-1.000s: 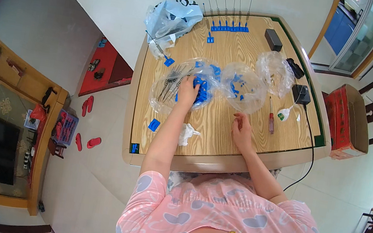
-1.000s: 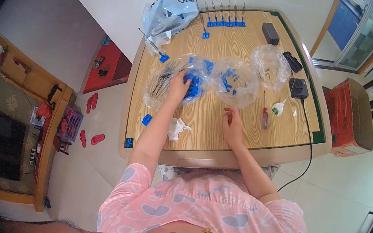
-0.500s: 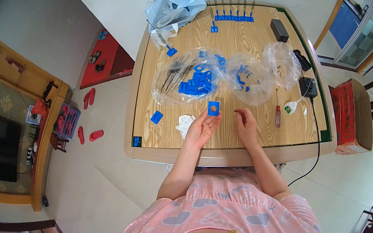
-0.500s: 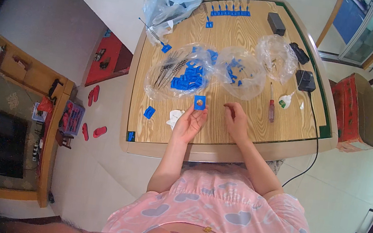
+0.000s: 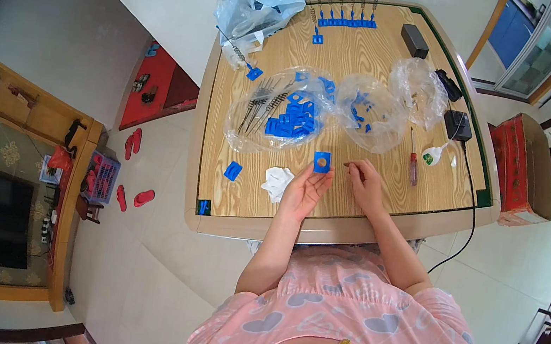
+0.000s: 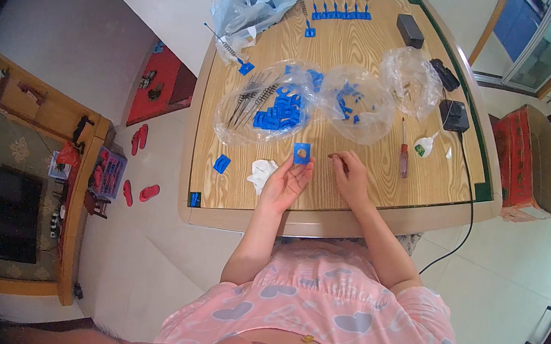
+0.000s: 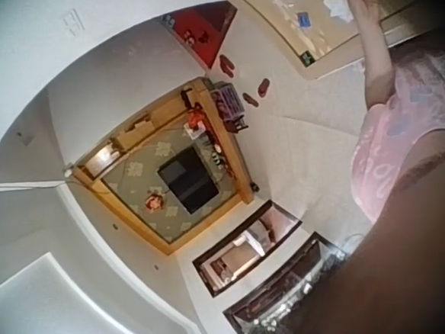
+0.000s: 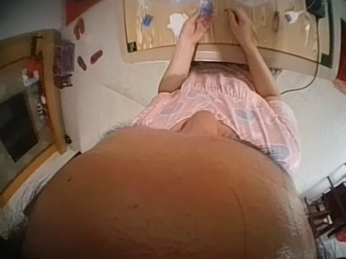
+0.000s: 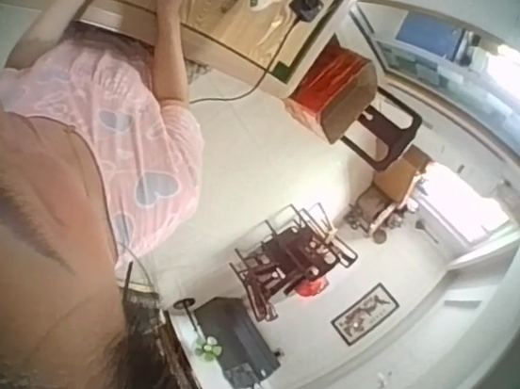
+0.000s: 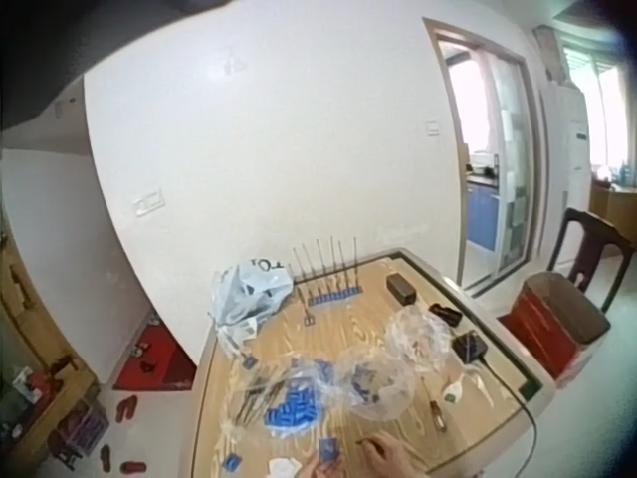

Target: The recorder is assembling small blue plastic electronic components by gluing them together and organizing them.

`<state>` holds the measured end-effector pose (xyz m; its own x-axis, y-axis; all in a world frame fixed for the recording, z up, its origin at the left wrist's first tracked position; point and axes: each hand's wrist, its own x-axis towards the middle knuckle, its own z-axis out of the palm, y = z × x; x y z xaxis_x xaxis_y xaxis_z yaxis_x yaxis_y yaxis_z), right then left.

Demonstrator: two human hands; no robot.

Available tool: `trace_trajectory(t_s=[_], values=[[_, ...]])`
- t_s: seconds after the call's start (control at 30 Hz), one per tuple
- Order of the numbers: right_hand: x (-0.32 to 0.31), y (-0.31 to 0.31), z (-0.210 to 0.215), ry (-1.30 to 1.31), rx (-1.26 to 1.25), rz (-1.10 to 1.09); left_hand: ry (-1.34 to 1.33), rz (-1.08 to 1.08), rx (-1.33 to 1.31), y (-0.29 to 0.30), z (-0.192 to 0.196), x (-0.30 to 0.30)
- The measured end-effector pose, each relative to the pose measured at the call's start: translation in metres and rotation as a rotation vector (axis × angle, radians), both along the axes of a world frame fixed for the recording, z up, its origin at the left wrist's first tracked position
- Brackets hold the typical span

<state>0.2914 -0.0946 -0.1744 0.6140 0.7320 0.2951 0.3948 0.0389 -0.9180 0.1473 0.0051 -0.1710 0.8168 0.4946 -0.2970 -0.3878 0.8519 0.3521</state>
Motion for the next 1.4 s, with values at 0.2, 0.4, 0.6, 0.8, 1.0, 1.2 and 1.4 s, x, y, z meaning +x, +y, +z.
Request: trace_trajectory(t_s=[0.2, 0.4, 0.6, 0.8, 1.0, 1.2, 1.4], values=[[0.0, -0.001, 0.001, 0.061, 0.051, 0.022, 0.012, -0.008, -0.006, -0.002, -0.004, 0.004], [-0.006, -0.004, 0.017, 0.118, 0.123, 0.133, 0.083, -0.105, 0.089, -0.017, -0.018, 0.01], [0.002, -0.005, 0.003, 0.009, 0.047, 0.161, 0.216, -0.122, 0.17, -0.029, -0.022, 0.018], [0.005, -0.003, -0.011, 0.148, 0.025, 0.138, 0.394, -0.072, 0.497, -0.03, -0.018, 0.015], [0.007, -0.003, -0.008, 0.5, 0.051, 0.081, 0.389, -0.007, 0.526, -0.023, -0.007, 0.011], [-0.001, -0.002, -0.006, 0.321, 0.042, 0.205, 0.437, 0.027, 0.593, -0.027, -0.01, 0.011], [0.003, -0.009, -0.001, -0.089, 0.164, 0.277, 0.373, -0.006, 0.324, -0.025, -0.001, 0.012]])
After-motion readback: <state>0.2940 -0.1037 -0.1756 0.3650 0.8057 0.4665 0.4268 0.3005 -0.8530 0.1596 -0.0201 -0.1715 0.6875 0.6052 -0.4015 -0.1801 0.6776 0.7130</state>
